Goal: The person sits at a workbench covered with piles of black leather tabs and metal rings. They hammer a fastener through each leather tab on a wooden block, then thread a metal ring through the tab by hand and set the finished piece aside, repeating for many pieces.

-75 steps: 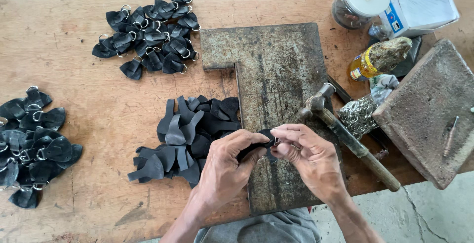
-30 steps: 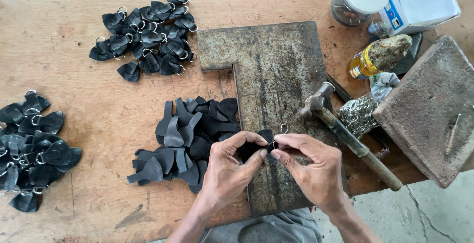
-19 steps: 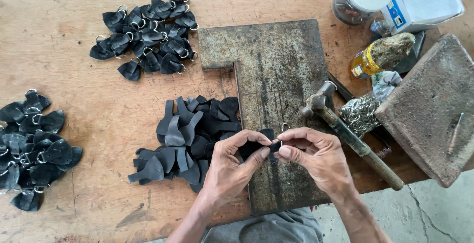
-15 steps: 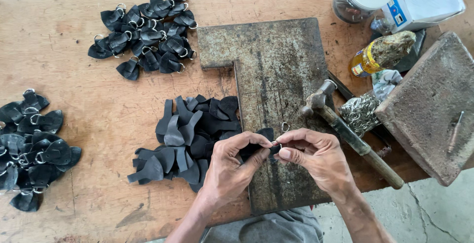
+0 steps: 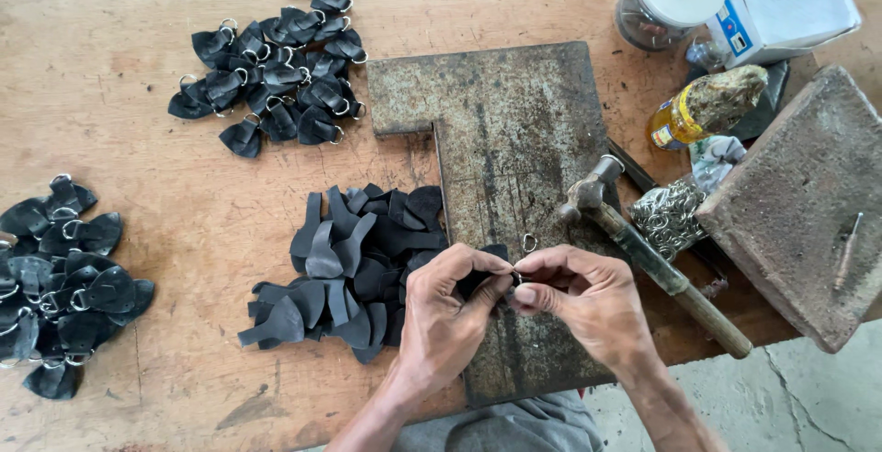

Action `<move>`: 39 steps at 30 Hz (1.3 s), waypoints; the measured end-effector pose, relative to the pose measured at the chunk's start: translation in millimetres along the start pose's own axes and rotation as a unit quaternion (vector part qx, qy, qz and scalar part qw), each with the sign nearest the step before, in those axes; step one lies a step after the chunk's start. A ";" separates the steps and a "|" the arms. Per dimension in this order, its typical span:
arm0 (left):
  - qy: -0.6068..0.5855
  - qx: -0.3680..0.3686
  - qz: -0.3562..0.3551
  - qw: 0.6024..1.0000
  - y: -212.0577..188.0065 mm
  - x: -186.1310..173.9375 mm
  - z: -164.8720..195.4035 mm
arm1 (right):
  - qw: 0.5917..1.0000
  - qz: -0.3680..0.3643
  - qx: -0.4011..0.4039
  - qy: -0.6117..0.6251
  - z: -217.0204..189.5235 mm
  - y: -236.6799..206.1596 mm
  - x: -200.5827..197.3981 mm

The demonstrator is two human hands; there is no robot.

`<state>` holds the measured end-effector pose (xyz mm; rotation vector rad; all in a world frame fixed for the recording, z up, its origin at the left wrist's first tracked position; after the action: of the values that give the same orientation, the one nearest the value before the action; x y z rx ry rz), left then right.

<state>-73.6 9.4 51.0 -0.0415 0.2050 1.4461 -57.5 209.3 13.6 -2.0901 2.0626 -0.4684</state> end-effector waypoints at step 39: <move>0.125 0.200 -0.017 0.972 6.9 -35.9 8.7 | 0.990 -0.061 0.002 0.124 -17.1 1.7 -55.2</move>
<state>-83.4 -23.6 66.1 0.1029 0.6966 1.3393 -64.6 265.9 23.3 -2.2655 2.0630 -0.7867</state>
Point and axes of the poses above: each hand's wrist, its own y-axis towards the middle knuckle, its own x-axis out of the palm, z = x × y, the point moved 1 cm from there along y, towards the middle knuckle, and after that the axes turned 2 degrees about z, right-handed, at the moved point
